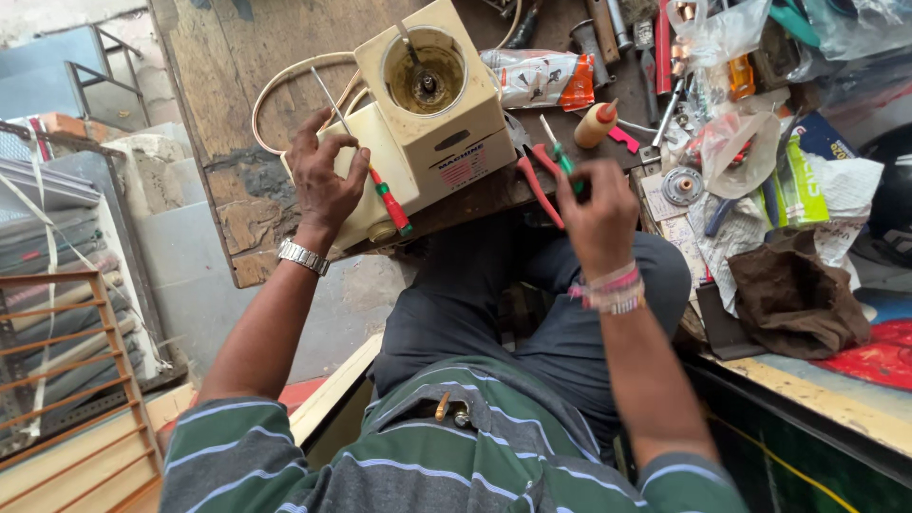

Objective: The person sits at a cluttered workbench and uses a screwdriver and pliers to adjust and manipulate components inside a small beige appliance. They repeatedly insert the screwdriver into the central opening, use pliers to grip internal parts, and switch between tools to continue the repair.

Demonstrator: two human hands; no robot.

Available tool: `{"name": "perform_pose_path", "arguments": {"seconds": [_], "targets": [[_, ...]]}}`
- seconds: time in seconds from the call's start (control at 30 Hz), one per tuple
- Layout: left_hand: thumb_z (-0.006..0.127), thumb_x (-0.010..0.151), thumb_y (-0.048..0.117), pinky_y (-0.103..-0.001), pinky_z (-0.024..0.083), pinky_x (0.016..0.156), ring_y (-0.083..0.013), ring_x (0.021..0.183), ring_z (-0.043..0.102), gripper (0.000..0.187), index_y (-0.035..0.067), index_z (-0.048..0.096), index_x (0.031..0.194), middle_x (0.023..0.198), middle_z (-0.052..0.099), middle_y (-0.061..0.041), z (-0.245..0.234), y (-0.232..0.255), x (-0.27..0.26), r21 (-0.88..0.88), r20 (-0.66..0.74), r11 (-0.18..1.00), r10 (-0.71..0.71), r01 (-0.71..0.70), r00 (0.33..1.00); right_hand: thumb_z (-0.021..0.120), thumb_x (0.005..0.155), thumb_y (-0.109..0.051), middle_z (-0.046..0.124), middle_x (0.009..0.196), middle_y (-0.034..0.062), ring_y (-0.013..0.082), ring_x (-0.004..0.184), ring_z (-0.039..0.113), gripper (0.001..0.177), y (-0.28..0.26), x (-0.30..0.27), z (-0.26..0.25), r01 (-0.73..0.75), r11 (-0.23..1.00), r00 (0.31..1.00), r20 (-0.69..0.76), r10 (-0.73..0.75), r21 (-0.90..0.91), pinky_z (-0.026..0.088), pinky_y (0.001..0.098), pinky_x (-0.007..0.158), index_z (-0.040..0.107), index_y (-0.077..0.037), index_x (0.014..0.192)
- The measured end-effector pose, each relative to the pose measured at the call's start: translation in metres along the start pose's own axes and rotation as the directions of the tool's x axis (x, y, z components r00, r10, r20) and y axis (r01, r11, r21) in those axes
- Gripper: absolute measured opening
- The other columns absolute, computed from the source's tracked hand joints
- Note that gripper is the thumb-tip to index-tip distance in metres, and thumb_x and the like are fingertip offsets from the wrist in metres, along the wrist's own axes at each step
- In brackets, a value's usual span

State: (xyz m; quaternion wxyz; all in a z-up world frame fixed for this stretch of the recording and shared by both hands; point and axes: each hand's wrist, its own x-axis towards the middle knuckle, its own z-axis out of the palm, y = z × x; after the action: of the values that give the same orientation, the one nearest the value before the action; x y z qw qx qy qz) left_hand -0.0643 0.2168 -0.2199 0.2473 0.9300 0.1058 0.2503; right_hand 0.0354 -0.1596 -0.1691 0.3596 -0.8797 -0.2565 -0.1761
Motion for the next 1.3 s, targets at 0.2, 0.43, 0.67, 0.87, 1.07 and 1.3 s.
{"name": "perform_pose_path", "arguments": {"seconds": [0.2,0.43,0.67,0.87,1.07,1.3], "targets": [[0.078,0.093,0.026,-0.050,0.033,0.115,-0.0355,0.142,0.047,0.017,0.012,0.073,0.101,0.151,0.054,-0.015,0.000,0.003,0.000,-0.012,-0.003,1.000,-0.017,0.017,1.000,0.085,0.091,-0.009,0.072,0.084,0.0069,0.0163,0.067,0.066,0.019,-0.081,-0.051,0.003,-0.191,0.880,0.978,0.005,0.210,0.435,0.053,0.0309,0.061,0.068,-0.004,0.096],[0.078,0.092,0.027,-0.051,0.032,0.114,-0.0366,0.142,0.047,0.018,0.013,0.073,0.100,0.149,0.054,-0.017,0.000,0.003,0.001,-0.012,-0.022,1.000,-0.015,0.015,1.000,0.085,0.090,-0.006,0.070,0.088,0.0078,0.0184,0.073,0.069,0.024,-0.095,-0.036,0.021,0.035,0.929,0.988,-0.155,0.024,0.369,0.054,0.0301,0.064,0.061,-0.005,0.095],[0.078,0.091,0.026,-0.050,0.032,0.114,-0.0361,0.140,0.049,0.017,0.013,0.072,0.100,0.149,0.055,-0.015,0.000,0.001,0.000,-0.025,-0.010,0.999,-0.026,0.025,1.000,0.086,0.089,-0.004,0.068,0.080,0.0076,0.0163,0.060,0.063,0.025,-0.100,-0.027,0.026,0.004,0.925,0.995,-0.098,0.035,0.379,0.051,0.0295,0.055,0.061,-0.005,0.091],[0.079,0.090,0.025,-0.050,0.033,0.112,-0.0367,0.139,0.049,0.017,0.013,0.072,0.100,0.148,0.055,-0.017,-0.002,0.001,0.002,-0.024,-0.013,1.000,-0.013,0.013,1.000,0.081,0.090,-0.007,0.067,0.084,0.0088,0.0234,0.073,0.067,0.020,-0.105,-0.026,0.022,0.163,0.976,0.983,-0.107,-0.148,0.146,0.054,0.0333,0.063,0.062,-0.005,0.097],[0.079,0.090,0.025,-0.050,0.033,0.112,-0.0344,0.138,0.051,0.016,0.013,0.072,0.099,0.145,0.057,-0.016,-0.001,0.002,0.003,-0.017,-0.005,1.000,-0.020,0.020,1.000,0.078,0.093,-0.011,0.075,0.087,0.0089,0.0176,0.066,0.070,0.023,-0.105,-0.027,0.022,-0.288,0.863,0.957,0.153,0.246,0.415,0.055,0.0304,0.060,0.069,0.000,0.111],[0.079,0.090,0.025,-0.049,0.034,0.112,-0.0336,0.137,0.052,0.016,0.013,0.072,0.099,0.144,0.058,-0.015,-0.002,0.001,0.002,-0.022,-0.014,1.000,-0.022,0.022,1.000,0.079,0.093,-0.009,0.075,0.089,0.0114,0.0212,0.071,0.071,0.022,-0.095,-0.028,0.013,-0.109,0.963,0.994,0.006,0.111,0.247,0.057,0.0329,0.067,0.071,0.000,0.111]]}}
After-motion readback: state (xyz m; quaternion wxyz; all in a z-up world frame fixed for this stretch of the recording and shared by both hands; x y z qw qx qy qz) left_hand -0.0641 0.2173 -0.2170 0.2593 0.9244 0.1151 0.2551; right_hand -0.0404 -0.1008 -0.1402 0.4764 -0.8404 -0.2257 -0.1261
